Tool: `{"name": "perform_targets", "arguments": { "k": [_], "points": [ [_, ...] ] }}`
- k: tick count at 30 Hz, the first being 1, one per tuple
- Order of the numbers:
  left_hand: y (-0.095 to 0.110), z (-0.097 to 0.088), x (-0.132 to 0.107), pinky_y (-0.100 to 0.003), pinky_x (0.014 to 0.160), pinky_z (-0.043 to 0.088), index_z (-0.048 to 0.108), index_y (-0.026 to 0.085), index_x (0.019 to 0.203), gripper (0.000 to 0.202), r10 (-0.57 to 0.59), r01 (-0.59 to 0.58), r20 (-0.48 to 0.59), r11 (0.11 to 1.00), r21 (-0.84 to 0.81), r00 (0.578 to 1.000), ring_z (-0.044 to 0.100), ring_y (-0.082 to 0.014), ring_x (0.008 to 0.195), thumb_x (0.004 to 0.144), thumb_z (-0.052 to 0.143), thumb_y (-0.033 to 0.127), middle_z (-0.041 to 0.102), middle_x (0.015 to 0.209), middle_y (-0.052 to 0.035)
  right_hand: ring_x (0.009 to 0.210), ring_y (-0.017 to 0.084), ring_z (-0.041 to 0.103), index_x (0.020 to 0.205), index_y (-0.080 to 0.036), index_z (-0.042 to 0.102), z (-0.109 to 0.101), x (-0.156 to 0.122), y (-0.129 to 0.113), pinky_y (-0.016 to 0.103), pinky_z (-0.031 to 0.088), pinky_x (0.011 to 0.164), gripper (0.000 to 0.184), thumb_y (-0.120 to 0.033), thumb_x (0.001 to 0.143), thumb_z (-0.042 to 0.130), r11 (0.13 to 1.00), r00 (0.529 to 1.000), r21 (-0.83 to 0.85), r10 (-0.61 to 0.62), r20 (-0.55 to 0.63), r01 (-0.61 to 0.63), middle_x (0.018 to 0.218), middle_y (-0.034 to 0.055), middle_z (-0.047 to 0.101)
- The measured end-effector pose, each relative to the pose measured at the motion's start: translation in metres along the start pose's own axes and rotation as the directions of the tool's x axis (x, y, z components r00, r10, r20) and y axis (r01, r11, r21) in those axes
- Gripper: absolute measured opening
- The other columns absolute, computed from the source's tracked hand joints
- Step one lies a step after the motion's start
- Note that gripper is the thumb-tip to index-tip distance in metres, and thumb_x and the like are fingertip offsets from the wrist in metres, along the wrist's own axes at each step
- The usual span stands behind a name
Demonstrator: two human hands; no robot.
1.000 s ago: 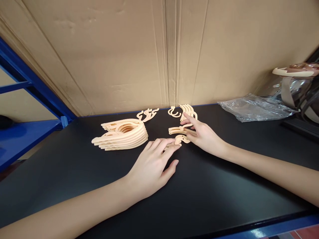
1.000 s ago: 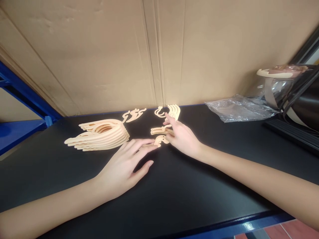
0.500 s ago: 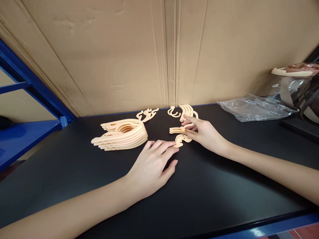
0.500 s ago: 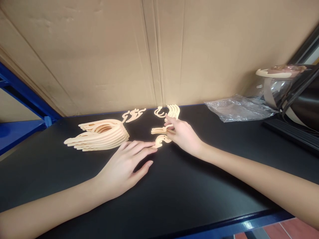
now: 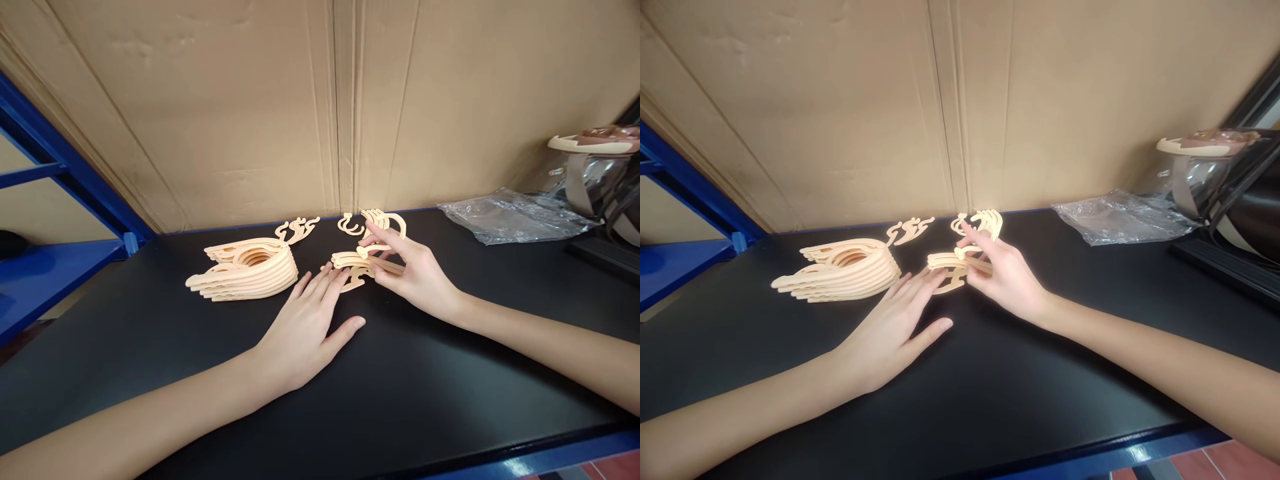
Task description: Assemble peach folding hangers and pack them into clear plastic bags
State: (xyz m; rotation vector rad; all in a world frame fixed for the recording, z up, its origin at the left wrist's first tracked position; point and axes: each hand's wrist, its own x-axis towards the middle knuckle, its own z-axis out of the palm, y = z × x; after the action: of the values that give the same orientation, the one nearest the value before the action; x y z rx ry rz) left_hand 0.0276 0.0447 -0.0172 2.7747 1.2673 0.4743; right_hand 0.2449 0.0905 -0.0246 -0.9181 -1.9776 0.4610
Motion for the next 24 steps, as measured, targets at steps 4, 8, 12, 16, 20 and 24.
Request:
{"name": "perform_targets", "arguments": {
  "k": [4, 8, 12, 16, 20, 24],
  "points": [
    [0.001, -0.009, 0.001, -0.045, 0.099, 0.037, 0.054, 0.019, 0.123, 0.035, -0.079, 0.058, -0.136, 0.987, -0.153, 0.988, 0.047, -0.0267, 0.122, 0.099, 0.042, 0.042, 0.059, 0.127, -0.0068, 0.097, 0.016, 0.063, 0.146, -0.036, 0.036, 0.004, -0.005, -0.007, 0.033, 0.057, 0.085, 0.071, -0.01, 0.082, 0.056, 0.992, 0.994, 0.062, -0.109, 0.001, 0.109, 0.116, 0.0016, 0.061],
    [0.001, -0.015, 0.003, -0.037, 0.085, 0.04, 0.066, 0.023, 0.095, 0.024, -0.208, 0.132, -0.157, 0.91, -0.392, 0.965, 0.056, -0.0195, 0.09, 0.099, 0.046, 0.036, 0.067, 0.096, 0.001, 0.089, 0.012, 0.063, 0.147, -0.035, 0.034, 0.007, -0.009, -0.013, 0.029, 0.059, 0.08, 0.072, -0.007, 0.083, 0.054, 0.977, 0.982, 0.14, -0.173, 0.073, 0.162, 0.116, 0.0021, 0.06],
    [-0.001, -0.012, 0.005, -0.033, 0.078, 0.041, 0.068, 0.025, 0.093, 0.021, -0.25, 0.162, -0.128, 0.865, -0.475, 0.96, 0.055, -0.0175, 0.081, 0.097, 0.049, 0.034, 0.067, 0.09, 0.0025, 0.081, 0.01, 0.063, 0.147, -0.035, 0.033, 0.008, -0.012, -0.017, 0.029, 0.06, 0.078, 0.07, -0.009, 0.085, 0.053, 0.978, 0.971, 0.172, -0.15, 0.185, 0.118, 0.115, 0.0015, 0.059],
    [0.001, -0.01, 0.003, -0.032, 0.073, 0.04, 0.067, 0.022, 0.089, 0.014, -0.21, 0.154, -0.119, 0.918, -0.364, 0.97, 0.054, -0.0178, 0.078, 0.093, 0.056, 0.031, 0.066, 0.083, 0.0017, 0.088, 0.011, 0.062, 0.147, -0.032, 0.032, 0.005, -0.011, -0.014, 0.026, 0.058, 0.074, 0.068, -0.008, 0.086, 0.049, 0.98, 0.979, 0.176, -0.124, 0.163, 0.094, 0.114, 0.0022, 0.059],
    [0.004, -0.006, 0.0, -0.034, 0.075, 0.041, 0.066, 0.019, 0.097, 0.017, 0.029, -0.053, -0.167, 0.989, -0.138, 0.985, 0.054, -0.0211, 0.087, 0.085, 0.068, 0.032, 0.067, 0.092, -0.001, 0.089, 0.012, 0.059, 0.138, -0.025, 0.046, 0.0, -0.007, -0.012, 0.027, 0.053, 0.079, 0.047, -0.012, 0.093, 0.043, 0.982, 0.996, 0.182, -0.065, 0.065, 0.052, 0.105, 0.0025, 0.062],
    [0.003, -0.002, -0.001, -0.032, 0.071, 0.04, 0.067, 0.019, 0.098, 0.011, 0.142, -0.142, -0.171, 0.99, 0.011, 0.975, 0.052, -0.0209, 0.084, 0.09, 0.061, 0.024, 0.065, 0.092, -0.003, 0.084, 0.011, 0.057, 0.132, -0.024, 0.052, -0.002, -0.004, -0.01, 0.027, 0.049, 0.08, 0.039, -0.016, 0.097, 0.037, 0.972, 0.999, 0.233, 0.041, 0.008, -0.042, 0.097, 0.0011, 0.061]
  ]
}}
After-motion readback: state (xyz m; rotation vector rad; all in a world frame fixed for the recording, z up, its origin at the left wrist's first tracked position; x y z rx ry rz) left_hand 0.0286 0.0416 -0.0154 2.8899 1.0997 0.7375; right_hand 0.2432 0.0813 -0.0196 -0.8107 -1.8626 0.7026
